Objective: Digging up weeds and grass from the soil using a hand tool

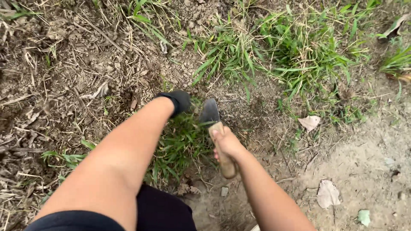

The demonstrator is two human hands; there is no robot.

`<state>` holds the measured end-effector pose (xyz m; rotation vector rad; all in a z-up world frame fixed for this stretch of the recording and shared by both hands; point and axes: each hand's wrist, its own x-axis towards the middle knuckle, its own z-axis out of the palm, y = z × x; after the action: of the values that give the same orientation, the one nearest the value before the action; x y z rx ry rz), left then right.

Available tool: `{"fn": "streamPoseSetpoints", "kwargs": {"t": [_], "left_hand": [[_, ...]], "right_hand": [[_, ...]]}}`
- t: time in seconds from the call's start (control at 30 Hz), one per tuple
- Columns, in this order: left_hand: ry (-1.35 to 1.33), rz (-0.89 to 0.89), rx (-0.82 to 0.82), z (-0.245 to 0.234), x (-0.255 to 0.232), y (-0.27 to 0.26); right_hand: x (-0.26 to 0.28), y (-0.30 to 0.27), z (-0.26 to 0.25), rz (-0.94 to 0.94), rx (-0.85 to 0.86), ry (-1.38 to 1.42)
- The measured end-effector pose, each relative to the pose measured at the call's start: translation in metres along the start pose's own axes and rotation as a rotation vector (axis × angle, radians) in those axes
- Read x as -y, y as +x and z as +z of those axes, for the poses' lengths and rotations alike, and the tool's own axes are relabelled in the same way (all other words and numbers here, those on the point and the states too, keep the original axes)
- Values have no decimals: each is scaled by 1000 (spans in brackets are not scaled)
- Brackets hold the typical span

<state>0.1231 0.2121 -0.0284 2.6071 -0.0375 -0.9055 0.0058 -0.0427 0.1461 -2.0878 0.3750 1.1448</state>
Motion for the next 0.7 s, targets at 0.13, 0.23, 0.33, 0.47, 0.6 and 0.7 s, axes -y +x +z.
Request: {"fn": "streamPoseSetpoints", "kwargs": {"t": [0.13,0.23,0.33,0.47,0.6,0.7], "left_hand": [[-18,0,-13,-16,-5,-25],[-244,-33,-92,-62,-49,-55],[-334,105,-190,-80,-75,-22],[-169,109,-344,-92,-101,17],[-469,123,-476,-175,-145,-11],[-478,186,-581,-235,-167,1]], "right_hand": [[4,-33,-27,-32,-36,12],[13,-55,-46,-52,-62,46],[23,-74,-64,-88,-104,96],[33,-79,-84,-135,-162,236],[29,-81,-98,-159,-208,309],[46,-107,-100,-150,-244,268]]}}
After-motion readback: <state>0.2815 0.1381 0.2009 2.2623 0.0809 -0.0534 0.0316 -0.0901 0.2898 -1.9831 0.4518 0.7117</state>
